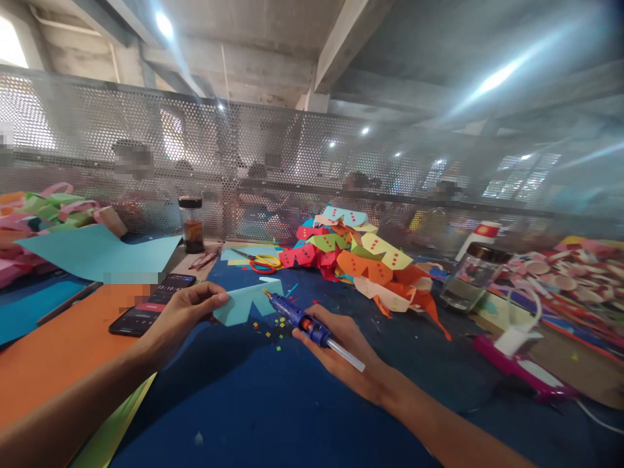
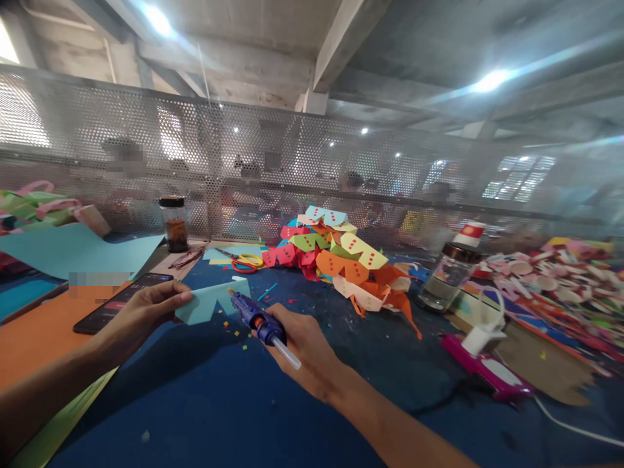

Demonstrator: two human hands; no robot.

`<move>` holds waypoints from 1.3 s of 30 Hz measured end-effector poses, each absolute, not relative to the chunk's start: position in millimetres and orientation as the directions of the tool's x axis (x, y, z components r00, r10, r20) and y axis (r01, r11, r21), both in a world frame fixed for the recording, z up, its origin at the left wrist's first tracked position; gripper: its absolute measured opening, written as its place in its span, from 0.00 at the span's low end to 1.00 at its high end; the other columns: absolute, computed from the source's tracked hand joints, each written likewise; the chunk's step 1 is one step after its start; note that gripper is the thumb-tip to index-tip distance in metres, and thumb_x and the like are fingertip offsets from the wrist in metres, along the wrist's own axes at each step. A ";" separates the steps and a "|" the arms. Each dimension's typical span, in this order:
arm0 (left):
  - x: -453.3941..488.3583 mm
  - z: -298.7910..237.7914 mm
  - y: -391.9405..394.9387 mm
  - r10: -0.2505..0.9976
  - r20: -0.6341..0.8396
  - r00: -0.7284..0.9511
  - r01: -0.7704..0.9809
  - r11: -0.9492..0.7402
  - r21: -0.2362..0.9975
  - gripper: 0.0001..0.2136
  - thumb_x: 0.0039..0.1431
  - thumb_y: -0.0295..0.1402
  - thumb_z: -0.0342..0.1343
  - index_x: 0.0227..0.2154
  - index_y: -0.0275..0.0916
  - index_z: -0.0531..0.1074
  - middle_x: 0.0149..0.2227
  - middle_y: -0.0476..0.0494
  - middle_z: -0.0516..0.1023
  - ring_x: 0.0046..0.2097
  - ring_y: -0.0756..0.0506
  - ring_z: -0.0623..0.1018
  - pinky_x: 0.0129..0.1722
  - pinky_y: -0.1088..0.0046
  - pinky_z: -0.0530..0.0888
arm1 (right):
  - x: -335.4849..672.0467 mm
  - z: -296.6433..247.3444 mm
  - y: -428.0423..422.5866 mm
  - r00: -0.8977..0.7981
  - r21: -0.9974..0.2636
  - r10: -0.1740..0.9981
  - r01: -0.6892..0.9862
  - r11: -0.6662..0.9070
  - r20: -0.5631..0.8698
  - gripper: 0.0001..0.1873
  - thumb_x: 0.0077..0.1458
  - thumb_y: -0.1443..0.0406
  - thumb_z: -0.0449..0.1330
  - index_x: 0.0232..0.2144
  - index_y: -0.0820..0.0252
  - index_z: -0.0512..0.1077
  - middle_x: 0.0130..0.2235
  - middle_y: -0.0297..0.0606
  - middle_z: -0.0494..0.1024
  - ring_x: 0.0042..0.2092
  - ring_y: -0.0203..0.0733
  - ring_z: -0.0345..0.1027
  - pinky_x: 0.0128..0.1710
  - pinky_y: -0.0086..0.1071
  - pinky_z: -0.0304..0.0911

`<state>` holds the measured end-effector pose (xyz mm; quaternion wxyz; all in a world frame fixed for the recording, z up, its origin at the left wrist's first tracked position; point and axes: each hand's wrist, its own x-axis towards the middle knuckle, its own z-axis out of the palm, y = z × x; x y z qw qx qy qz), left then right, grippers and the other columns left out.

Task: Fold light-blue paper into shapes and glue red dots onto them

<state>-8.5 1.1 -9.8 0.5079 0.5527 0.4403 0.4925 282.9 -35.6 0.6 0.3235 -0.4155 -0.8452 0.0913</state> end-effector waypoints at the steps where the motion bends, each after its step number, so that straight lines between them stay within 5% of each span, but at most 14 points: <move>1: -8.6 -9.8 1.1 0.988 0.089 0.126 -0.016 -0.088 0.996 0.14 0.50 0.45 0.67 0.29 0.38 0.75 0.26 0.51 0.72 0.28 0.51 0.70 0.29 0.76 0.67 | 283.0 0.2 -35.4 -0.445 -0.420 0.757 0.642 0.642 0.478 0.07 0.62 0.60 0.59 0.36 0.56 0.68 0.29 0.30 0.74 0.27 0.34 0.66 0.28 0.27 0.57; 39: -11.8 -12.0 2.3 0.990 0.095 0.108 -0.019 -0.093 0.995 0.14 0.51 0.44 0.68 0.30 0.39 0.75 0.27 0.54 0.71 0.29 0.53 0.69 0.30 0.80 0.68 | 283.4 -2.0 -34.0 -0.415 -0.451 0.758 0.622 0.640 0.503 0.08 0.63 0.59 0.59 0.35 0.56 0.67 0.27 0.28 0.71 0.26 0.32 0.62 0.27 0.26 0.55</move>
